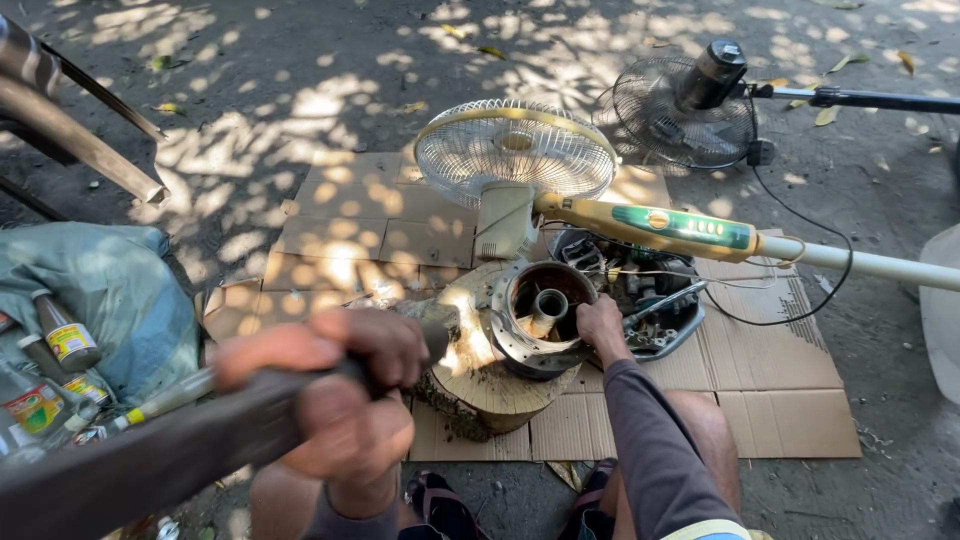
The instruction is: Disassembling a fan motor housing using a hammer and a punch tool to separate the components
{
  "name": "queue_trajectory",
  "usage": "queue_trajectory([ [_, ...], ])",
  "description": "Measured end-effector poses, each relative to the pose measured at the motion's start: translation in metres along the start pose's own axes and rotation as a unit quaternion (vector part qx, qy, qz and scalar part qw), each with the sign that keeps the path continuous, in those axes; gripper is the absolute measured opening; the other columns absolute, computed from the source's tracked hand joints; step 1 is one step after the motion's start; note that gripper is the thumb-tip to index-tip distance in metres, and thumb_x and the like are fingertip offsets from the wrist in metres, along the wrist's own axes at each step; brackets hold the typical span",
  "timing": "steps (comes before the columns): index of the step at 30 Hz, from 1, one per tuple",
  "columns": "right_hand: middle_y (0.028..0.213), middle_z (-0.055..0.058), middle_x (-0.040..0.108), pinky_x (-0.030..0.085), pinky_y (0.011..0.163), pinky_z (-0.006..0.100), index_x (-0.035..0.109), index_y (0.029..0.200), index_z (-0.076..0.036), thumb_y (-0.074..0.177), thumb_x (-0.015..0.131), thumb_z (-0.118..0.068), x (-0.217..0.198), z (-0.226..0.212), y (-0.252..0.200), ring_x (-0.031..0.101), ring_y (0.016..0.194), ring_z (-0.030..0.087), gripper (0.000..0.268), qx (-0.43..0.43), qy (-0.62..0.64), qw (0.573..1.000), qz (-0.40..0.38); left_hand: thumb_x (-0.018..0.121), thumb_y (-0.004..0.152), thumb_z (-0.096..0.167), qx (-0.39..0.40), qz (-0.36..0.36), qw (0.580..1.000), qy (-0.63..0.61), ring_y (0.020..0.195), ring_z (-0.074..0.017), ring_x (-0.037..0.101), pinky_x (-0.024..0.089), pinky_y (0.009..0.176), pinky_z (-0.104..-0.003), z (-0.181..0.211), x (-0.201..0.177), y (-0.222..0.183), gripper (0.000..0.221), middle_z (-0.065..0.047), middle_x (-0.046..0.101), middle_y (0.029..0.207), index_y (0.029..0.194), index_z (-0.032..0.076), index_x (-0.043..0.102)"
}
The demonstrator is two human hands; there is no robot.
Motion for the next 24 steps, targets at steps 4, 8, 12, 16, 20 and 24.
queue_trajectory([
  [4,0.124,0.026,0.067,0.055,0.097,0.046,0.060,0.129,0.006,0.091,0.051,-0.008,-0.002,0.000,-0.008,0.067,0.111,0.040,0.042,0.015,0.004,1.000,-0.009,0.055,0.114,0.046,0.060,0.035,0.993,0.092,0.055,-0.0153,0.046,0.046,0.052,-0.031,-0.014,0.004,0.007,0.025,0.000,0.046,0.069,0.117,0.026,0.040],
  [8,0.124,0.028,0.067,0.053,0.098,0.047,0.061,0.126,0.007,0.090,0.050,-0.010,-0.003,-0.004,-0.004,0.066,0.111,0.043,0.042,-0.005,0.000,1.000,0.004,0.047,0.109,0.018,-0.291,0.030,0.949,0.119,0.053,-0.0072,0.048,0.038,0.034,-0.022,-0.163,-0.069,-0.144,0.016,0.006,0.057,0.074,0.112,0.013,0.061],
  [12,0.126,0.018,0.069,0.054,0.097,0.044,0.063,0.131,-0.008,0.089,0.051,-0.011,-0.030,-0.034,-0.021,0.067,0.112,0.035,0.044,-0.026,-0.033,0.999,0.010,0.062,0.104,0.032,-0.538,-0.068,0.738,0.402,0.038,-0.0105,0.045,0.037,0.028,-0.026,-0.237,-0.107,-0.262,0.024,0.003,0.056,0.063,0.109,0.008,0.065],
  [16,0.124,0.022,0.069,0.051,0.096,0.046,0.065,0.126,-0.002,0.086,0.052,-0.014,-0.023,-0.002,-0.009,0.064,0.113,0.040,0.044,-0.034,0.032,0.999,0.012,0.060,0.099,0.025,-0.519,0.011,0.803,0.293,0.042,-0.0134,0.049,0.041,0.031,-0.028,-0.189,-0.085,-0.218,0.019,-0.002,0.056,0.068,0.102,0.006,0.062],
  [20,0.123,0.029,0.068,0.052,0.096,0.045,0.064,0.123,0.010,0.087,0.046,-0.014,0.007,0.029,0.022,0.064,0.111,0.044,0.048,-0.006,0.093,0.996,-0.014,0.064,0.098,0.021,-0.327,-0.009,0.921,0.212,0.041,-0.0111,0.046,0.038,0.032,-0.030,-0.148,-0.078,-0.162,0.016,0.004,0.053,0.058,0.084,0.013,0.059],
  [24,0.127,0.019,0.070,0.052,0.094,0.045,0.063,0.135,-0.006,0.087,0.047,-0.013,-0.001,0.002,-0.030,0.066,0.112,0.039,0.050,-0.007,0.084,0.996,0.033,0.061,0.098,0.020,-0.246,-0.040,0.924,0.289,0.040,-0.0111,0.052,0.045,0.039,-0.027,-0.121,-0.060,-0.129,0.010,0.004,0.064,0.060,0.095,0.011,0.060],
])
Point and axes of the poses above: each hand's wrist, its own y-axis towards the middle knuckle, its own x-axis out of the palm, z = x × y, the point moved 5 cm from there along y, towards the middle knuckle
